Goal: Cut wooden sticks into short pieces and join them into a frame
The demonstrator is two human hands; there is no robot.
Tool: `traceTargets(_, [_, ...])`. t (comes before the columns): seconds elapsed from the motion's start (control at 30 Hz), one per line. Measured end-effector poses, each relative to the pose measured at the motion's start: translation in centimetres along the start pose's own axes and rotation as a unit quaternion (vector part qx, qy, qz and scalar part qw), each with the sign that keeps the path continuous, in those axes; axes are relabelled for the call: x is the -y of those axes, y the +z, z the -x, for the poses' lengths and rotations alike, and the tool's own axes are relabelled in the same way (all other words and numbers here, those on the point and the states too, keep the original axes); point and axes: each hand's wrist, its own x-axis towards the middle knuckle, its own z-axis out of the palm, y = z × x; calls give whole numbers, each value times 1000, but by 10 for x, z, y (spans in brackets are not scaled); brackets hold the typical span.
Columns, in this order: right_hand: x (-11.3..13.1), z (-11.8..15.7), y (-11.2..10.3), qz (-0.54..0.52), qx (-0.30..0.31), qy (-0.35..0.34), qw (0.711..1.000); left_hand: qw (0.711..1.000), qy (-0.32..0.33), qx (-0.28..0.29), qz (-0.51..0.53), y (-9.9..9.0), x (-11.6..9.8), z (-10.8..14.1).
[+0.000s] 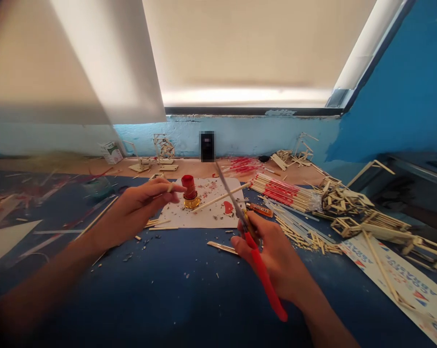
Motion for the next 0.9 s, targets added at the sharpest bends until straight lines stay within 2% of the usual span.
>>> traceTargets(0.17, [4, -21, -19, 164, 37, -5, 986, 989, -93, 43, 107, 24, 15, -11])
traceTargets(0.23, [3, -30, -22, 199, 50, -4, 979, 979, -126, 43, 153, 33, 22, -10])
traceTargets(0.3, [2, -37, -21, 212, 61, -6, 975, 970, -129, 44, 203, 42, 28, -8])
traceTargets(0.43, [-3, -41, -15, 215, 70, -17, 974, 965, -121, 49, 229, 56, 33, -5])
traceTargets(0.6, [-9, -37, -10, 199, 64, -43, 977, 961, -123, 69, 239, 62, 29, -3])
traceTargets(0.8, [-4, -30, -7, 84, 96, -40, 991, 964, -78, 60, 247, 68, 13, 6])
traceTargets(0.9, [1, -24, -3, 45, 99, -48, 993, 961, -75, 23, 266, 70, -2, 13])
